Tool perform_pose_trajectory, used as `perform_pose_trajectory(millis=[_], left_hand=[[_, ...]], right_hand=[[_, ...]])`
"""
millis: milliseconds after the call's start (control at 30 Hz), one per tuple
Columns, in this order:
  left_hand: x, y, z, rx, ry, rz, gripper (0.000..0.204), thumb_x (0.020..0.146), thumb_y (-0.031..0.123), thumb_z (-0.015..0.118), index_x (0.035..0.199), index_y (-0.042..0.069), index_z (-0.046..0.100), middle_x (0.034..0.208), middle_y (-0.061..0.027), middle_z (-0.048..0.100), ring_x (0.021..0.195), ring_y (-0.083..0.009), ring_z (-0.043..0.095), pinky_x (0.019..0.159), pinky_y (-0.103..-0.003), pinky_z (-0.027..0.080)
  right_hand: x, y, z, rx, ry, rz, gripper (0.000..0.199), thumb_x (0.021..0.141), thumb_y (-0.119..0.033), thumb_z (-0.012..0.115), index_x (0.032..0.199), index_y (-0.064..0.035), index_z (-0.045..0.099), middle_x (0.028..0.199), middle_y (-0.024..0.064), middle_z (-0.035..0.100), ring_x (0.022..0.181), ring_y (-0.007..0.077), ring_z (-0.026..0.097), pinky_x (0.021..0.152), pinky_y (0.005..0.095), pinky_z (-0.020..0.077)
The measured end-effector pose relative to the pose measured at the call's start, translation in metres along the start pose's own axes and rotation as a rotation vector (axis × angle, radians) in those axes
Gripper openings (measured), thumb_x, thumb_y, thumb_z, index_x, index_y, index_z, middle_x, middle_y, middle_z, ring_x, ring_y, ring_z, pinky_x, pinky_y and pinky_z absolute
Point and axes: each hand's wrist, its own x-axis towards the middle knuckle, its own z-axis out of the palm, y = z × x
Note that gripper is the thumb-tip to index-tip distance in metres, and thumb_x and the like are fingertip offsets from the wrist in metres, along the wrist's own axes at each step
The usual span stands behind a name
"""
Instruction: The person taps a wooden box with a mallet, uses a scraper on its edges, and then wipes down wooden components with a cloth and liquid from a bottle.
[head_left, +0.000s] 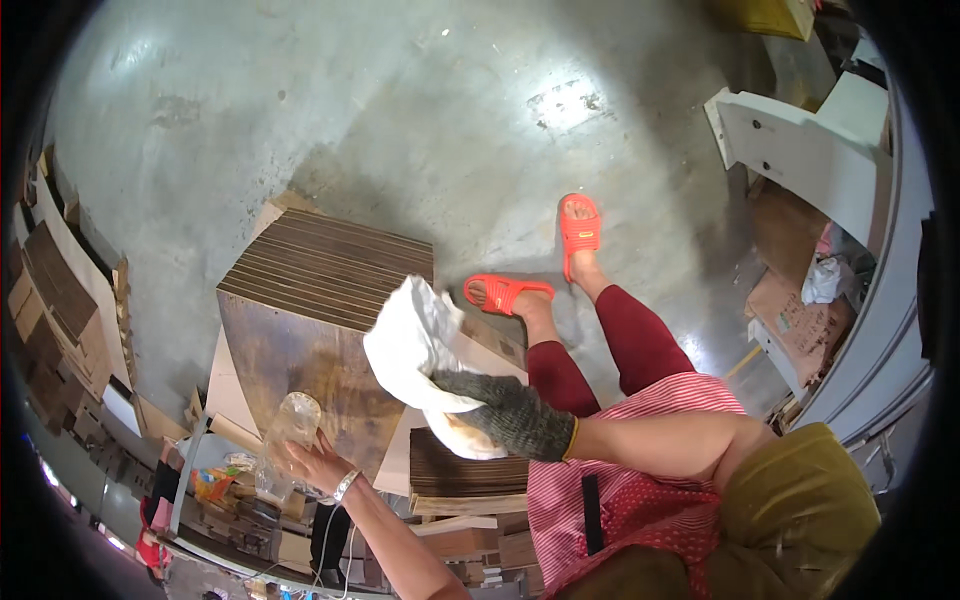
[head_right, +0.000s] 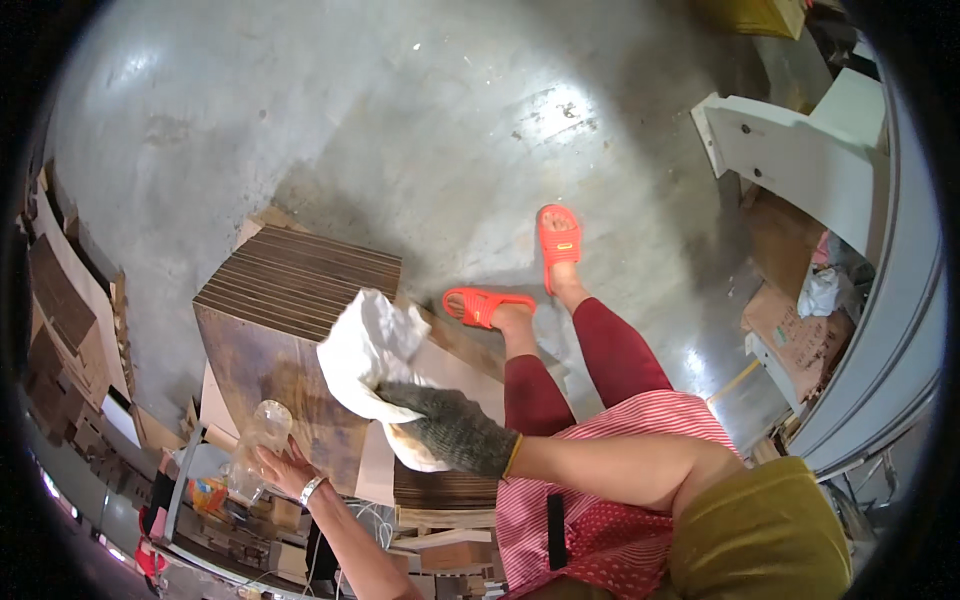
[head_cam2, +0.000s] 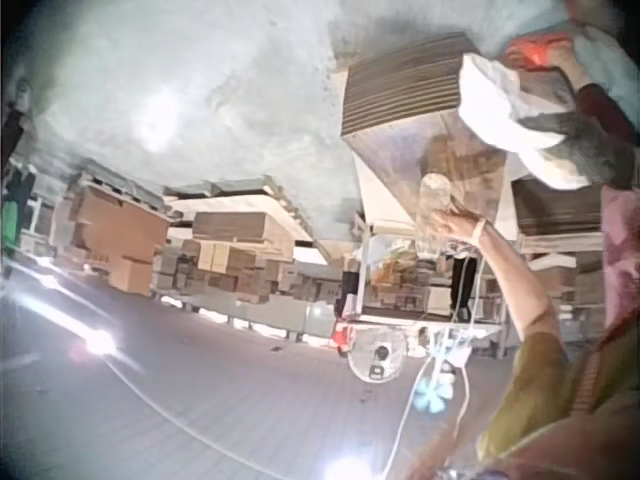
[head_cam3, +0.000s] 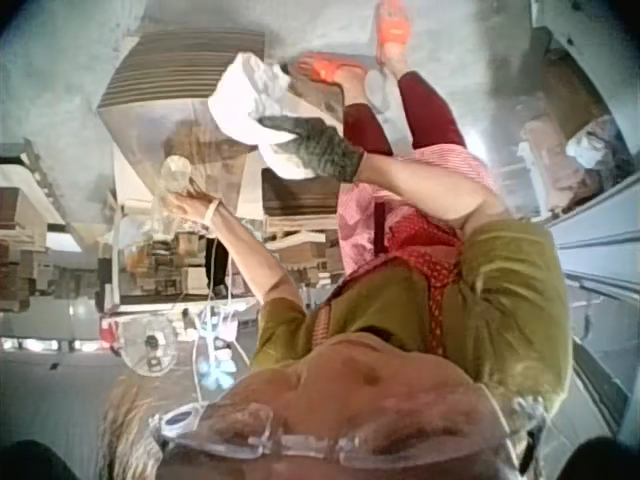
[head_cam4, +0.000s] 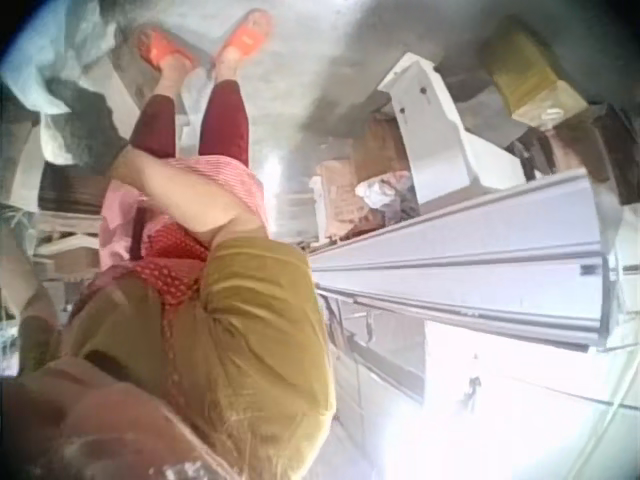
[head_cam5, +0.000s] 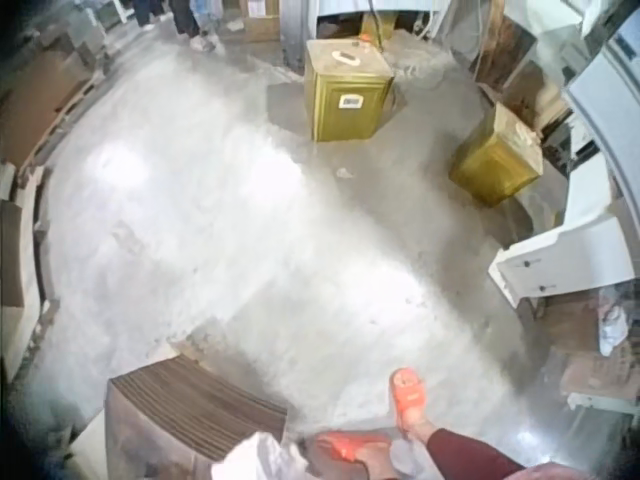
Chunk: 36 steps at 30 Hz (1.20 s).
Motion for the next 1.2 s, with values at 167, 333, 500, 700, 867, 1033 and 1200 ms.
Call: perform_pose_trajectory(millis=[167, 333, 500, 700, 867, 1033, 1200], left_hand=[[-0.001, 0.003, 0.009, -0.026, -0.066, -0.032, 0.058, 0.087, 0.029, 0.060, 0.135, 0.017, 0.028, 0.138, -0.0098, 0.034, 0.123, -0.0260, 0.037, 0.095, -0.040, 0.042], [-0.007, -0.002, 0.011, -0.103, -0.040, -0.038, 0.057, 0.088, 0.028, 0.060, 0.135, 0.018, 0.028, 0.138, -0.0077, 0.035, 0.124, -0.0236, 0.036, 0.093, -0.038, 0.042], [-0.009, 0.005, -0.004, -0.176, -0.046, -0.048, 0.056, 0.089, 0.022, 0.057, 0.136, 0.017, 0.026, 0.140, -0.0056, 0.034, 0.123, -0.0231, 0.038, 0.090, -0.035, 0.044], [0.006, -0.007, -0.004, -0.321, -0.196, -0.247, 0.055, 0.088, 0.004, 0.056, 0.135, 0.016, 0.031, 0.135, -0.0074, 0.040, 0.116, -0.0219, 0.047, 0.087, -0.035, 0.048], [0.024, 0.022, -0.006, -0.383, -0.078, -0.250, 0.055, 0.085, 0.000, 0.057, 0.134, 0.002, 0.032, 0.131, -0.0112, 0.042, 0.111, -0.0225, 0.048, 0.089, -0.033, 0.047], [0.048, -0.009, -0.013, -0.224, -0.024, -0.119, 0.057, 0.087, 0.012, 0.059, 0.136, 0.009, 0.030, 0.136, -0.0098, 0.036, 0.121, -0.0257, 0.042, 0.092, -0.038, 0.046], [0.034, -0.016, -0.019, -0.235, 0.157, -0.191, 0.060, 0.086, 0.020, 0.061, 0.135, 0.010, 0.028, 0.135, -0.0177, 0.032, 0.114, -0.0310, 0.046, 0.089, -0.042, 0.049]], right_hand=[[0.022, 0.141, -0.063, -0.091, 0.243, 0.127, 0.030, 0.089, -0.027, 0.048, 0.102, -0.0026, 0.058, 0.079, 0.0118, 0.063, 0.069, 0.0250, 0.063, 0.064, 0.0377, 0.0511], [0.123, 0.069, -0.043, 0.778, 0.432, 0.670, 0.032, 0.091, -0.026, 0.046, 0.107, 0.0010, 0.053, 0.094, 0.0119, 0.059, 0.081, 0.0196, 0.058, 0.066, 0.0323, 0.0489], [0.047, 0.035, -0.006, 0.117, 0.118, 0.237, 0.051, 0.095, -0.038, 0.033, 0.120, 0.0048, 0.047, 0.104, 0.0155, 0.059, 0.097, 0.0271, 0.058, 0.077, 0.0324, 0.0497], [0.080, -0.098, -0.062, -0.130, -0.004, 0.068, 0.032, 0.089, -0.025, 0.055, 0.111, -0.0016, 0.058, 0.087, 0.0072, 0.062, 0.076, 0.0148, 0.059, 0.068, 0.0294, 0.0490], [0.188, -0.143, -0.060, -0.357, 0.123, 0.243, 0.031, 0.081, -0.013, 0.054, 0.110, -0.0022, 0.059, 0.087, 0.0090, 0.063, 0.074, 0.0142, 0.059, 0.068, 0.0294, 0.0479], [0.320, -0.113, -0.016, -0.657, -0.025, 0.140, 0.028, 0.080, -0.016, 0.053, 0.103, -0.0006, 0.057, 0.073, 0.0097, 0.060, 0.059, 0.0200, 0.056, 0.054, 0.0342, 0.0466], [0.416, -0.049, 0.035, -0.816, -0.380, 0.363, 0.041, 0.079, -0.037, 0.052, 0.104, -0.0056, 0.060, 0.087, 0.0154, 0.065, 0.077, 0.0251, 0.062, 0.072, 0.0362, 0.0466]])
